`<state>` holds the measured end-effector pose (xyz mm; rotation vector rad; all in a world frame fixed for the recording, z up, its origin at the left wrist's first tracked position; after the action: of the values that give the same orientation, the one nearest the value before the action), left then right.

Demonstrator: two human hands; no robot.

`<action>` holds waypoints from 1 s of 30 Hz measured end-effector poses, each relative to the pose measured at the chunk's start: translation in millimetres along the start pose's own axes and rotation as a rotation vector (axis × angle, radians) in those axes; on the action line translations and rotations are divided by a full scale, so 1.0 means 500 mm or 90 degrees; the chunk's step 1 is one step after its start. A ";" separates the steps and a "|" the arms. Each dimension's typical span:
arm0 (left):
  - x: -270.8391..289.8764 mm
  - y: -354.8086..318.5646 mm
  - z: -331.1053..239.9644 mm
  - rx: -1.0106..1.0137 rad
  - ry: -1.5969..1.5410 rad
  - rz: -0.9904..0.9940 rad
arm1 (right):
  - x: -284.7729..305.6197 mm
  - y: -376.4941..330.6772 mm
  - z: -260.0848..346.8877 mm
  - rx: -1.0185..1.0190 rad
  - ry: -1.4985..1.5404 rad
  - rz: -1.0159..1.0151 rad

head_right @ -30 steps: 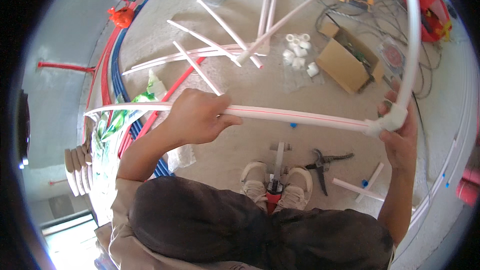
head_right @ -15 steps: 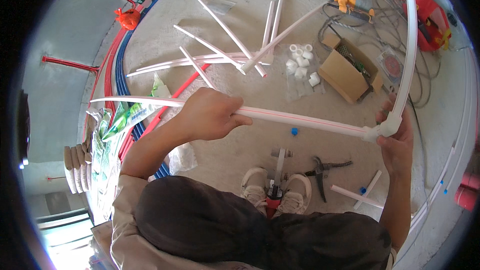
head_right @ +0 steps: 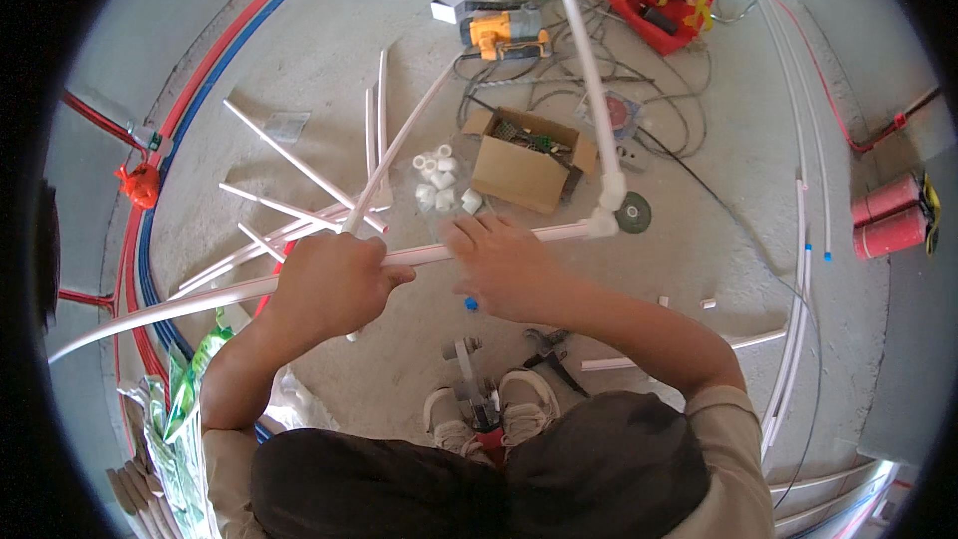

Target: The person assembles a structure using white PVC pipes and fittings. They use a pipe fusion tool to heat and join the pipes to elbow and T-shaped connectors, then connect additional pipe segments by hand to build a larger framework.

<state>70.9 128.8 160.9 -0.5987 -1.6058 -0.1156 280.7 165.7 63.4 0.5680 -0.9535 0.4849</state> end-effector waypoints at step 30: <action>-0.121 -0.093 -0.015 -0.113 -0.029 -0.495 | 0.313 0.162 0.041 0.196 0.941 0.212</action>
<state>57.8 67.4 117.1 -0.0771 -1.8088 -0.8292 295.8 234.6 226.0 0.1833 0.4692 1.1243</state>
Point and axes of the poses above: each hand's wrist, its own y-axis towards the middle knuckle, its own x-axis out of the back of the hand, z = x × y, the point moved 2 cm from there along y, towards the middle knuckle, and after that the axes turned 14 degrees about -x, right-handed, at the moved point
